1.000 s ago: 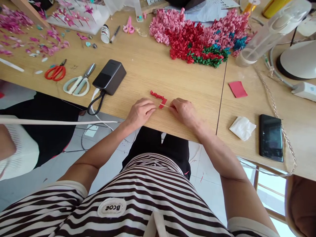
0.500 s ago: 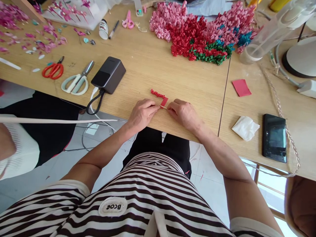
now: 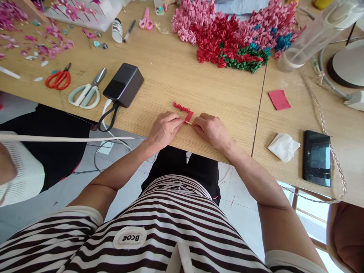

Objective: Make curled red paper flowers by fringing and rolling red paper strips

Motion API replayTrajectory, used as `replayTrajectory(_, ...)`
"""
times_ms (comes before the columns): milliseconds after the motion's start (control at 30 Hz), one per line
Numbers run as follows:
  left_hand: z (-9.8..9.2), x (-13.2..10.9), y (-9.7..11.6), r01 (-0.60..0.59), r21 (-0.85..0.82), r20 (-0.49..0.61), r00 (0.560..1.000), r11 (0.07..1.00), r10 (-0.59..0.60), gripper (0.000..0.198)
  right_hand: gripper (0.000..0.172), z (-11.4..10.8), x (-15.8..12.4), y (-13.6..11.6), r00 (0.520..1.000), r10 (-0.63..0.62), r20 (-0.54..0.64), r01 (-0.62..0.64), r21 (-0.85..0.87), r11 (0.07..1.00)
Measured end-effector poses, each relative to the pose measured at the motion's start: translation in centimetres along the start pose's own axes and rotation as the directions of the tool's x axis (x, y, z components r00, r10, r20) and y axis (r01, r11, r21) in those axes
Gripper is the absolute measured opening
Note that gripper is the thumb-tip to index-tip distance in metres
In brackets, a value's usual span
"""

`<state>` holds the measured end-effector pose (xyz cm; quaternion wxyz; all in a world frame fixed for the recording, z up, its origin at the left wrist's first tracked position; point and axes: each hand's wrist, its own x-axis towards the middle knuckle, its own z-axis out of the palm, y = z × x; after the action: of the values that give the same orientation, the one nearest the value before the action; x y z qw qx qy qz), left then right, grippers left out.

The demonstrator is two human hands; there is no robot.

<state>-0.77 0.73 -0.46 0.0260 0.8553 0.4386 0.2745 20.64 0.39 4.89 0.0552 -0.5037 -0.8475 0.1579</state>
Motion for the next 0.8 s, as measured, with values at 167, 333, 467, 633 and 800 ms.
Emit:
replayTrajectory(167, -0.3, 0.2, 0.0, 0.001, -0.003, 0.05, 0.999, 1.0, -0.001, 0.035, 0.031, 0.0, 0.0, -0.1, 1.0, 0.009, 0.001, -0.009, -0.015, 1.0)
replayTrajectory(333, -0.3, 0.2, -0.2, 0.028, -0.004, 0.126, 0.992, 1.0, -0.027, 0.04, 0.029, 0.2, 0.0, 0.1, 1.0, 0.002, -0.016, -0.002, -0.014, 1.0)
replayTrajectory(467, 0.1, 0.7, -0.5, 0.045, -0.031, 0.16, 0.986, 0.999, -0.039, 0.04, 0.029, 0.8, 0.2, 0.5, 0.998, 0.017, -0.06, -0.018, -0.01, 1.0)
replayTrajectory(633, 0.4, 1.8, -0.8, 0.073, -0.079, 0.182, 0.982, 0.994, -0.058, 0.038, 0.032, 1.1, 0.6, 0.6, 0.996, 0.027, -0.079, -0.029, -0.026, 0.999)
replayTrajectory(800, 0.0, 1.5, -0.8, 0.014, -0.064, 0.11, 0.994, 0.998, -0.007, 0.042, 0.034, 1.2, 0.6, 0.5, 0.995, 0.03, -0.096, -0.033, -0.03, 0.999)
